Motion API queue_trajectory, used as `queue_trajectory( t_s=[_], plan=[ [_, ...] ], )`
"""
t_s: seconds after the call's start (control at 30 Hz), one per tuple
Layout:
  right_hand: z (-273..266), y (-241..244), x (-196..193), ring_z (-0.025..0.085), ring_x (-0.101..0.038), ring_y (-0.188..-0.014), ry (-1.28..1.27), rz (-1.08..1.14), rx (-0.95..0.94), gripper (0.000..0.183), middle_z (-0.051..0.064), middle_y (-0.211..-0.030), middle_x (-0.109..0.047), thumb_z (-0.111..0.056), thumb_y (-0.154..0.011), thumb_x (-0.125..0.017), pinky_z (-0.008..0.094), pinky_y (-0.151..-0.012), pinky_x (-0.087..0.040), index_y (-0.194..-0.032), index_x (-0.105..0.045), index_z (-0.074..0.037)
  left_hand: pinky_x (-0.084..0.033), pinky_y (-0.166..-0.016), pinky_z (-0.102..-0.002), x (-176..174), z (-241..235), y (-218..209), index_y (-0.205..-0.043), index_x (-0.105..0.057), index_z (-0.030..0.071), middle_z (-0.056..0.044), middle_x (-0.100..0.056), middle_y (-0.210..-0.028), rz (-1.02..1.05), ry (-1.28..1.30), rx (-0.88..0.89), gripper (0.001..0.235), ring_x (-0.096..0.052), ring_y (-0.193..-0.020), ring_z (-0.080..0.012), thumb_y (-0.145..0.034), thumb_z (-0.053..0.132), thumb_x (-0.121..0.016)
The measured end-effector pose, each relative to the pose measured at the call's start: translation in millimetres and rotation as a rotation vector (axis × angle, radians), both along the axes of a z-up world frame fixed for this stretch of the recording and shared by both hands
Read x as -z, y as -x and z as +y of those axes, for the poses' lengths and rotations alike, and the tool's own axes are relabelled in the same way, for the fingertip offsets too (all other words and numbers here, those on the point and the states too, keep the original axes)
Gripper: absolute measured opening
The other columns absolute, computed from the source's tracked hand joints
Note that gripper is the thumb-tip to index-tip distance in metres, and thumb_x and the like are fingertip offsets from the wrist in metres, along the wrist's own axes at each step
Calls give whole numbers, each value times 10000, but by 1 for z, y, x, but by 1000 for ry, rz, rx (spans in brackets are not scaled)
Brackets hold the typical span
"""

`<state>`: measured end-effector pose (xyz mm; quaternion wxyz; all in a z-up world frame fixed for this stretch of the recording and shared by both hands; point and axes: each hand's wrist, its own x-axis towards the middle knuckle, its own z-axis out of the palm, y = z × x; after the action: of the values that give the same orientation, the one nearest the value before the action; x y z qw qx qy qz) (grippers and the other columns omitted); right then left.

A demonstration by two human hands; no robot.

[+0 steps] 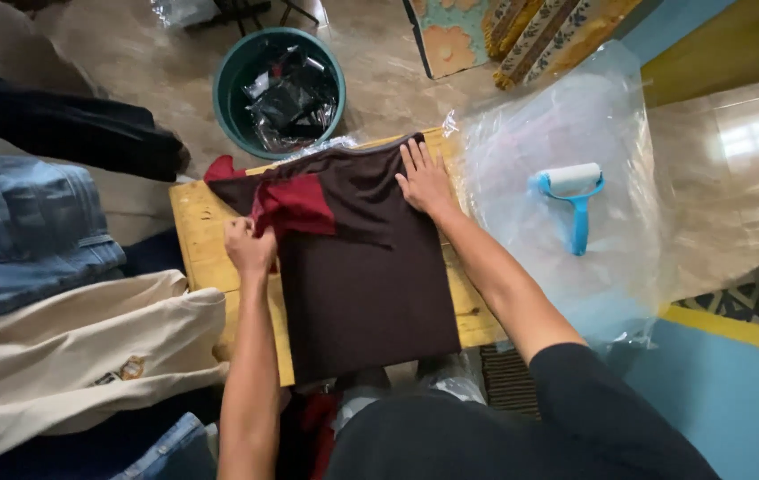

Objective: The person folds a brown t-shirt on a wooden table. They smooth the fabric, fold the sleeves and sides inward, and then fold the shirt in half.

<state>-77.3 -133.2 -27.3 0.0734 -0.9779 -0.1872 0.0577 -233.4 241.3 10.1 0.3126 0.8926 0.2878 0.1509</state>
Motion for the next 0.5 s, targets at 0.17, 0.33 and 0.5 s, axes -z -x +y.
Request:
queue_trajectory(
  t_s=[0.17, 0.33, 0.5],
  plan=[
    [-6, -17, 3, 338, -220, -1575, 4, -23, -85, 677, 128, -1723, -197, -483, -1086, -368, 639, -1232, -183, -1659, -242, -145, -457, -624, -329, -80, -68, 82, -586, -426, 196, 19, -476, -591, -262, -97, 316, 359, -567, -589, -253, -670, 97, -760],
    [-9, -34, 4, 317, -213, -1577, -59, 102, -118, 652, 113, -1721, -195, -412, -1083, -438, 665, -1229, -208, -1655, -258, -155, -529, -742, -373, -129, -167, 133, -608, -525, 141, -69, -646, -886, -88, 330, 800, 233, -667, -842, -334, -499, 109, -728],
    [-22, 4, -27, 381, -579, -1266, -341, 234, 163, 542, 182, -1303, -576, -590, -1034, -414, 578, -1030, -424, -1277, -610, -147, -480, -639, -462, -110, -239, 140, -688, -486, 163, -26, -593, -968, 118, 340, 1018, 296, -659, -834, -356, -539, 136, -740]
  ],
)
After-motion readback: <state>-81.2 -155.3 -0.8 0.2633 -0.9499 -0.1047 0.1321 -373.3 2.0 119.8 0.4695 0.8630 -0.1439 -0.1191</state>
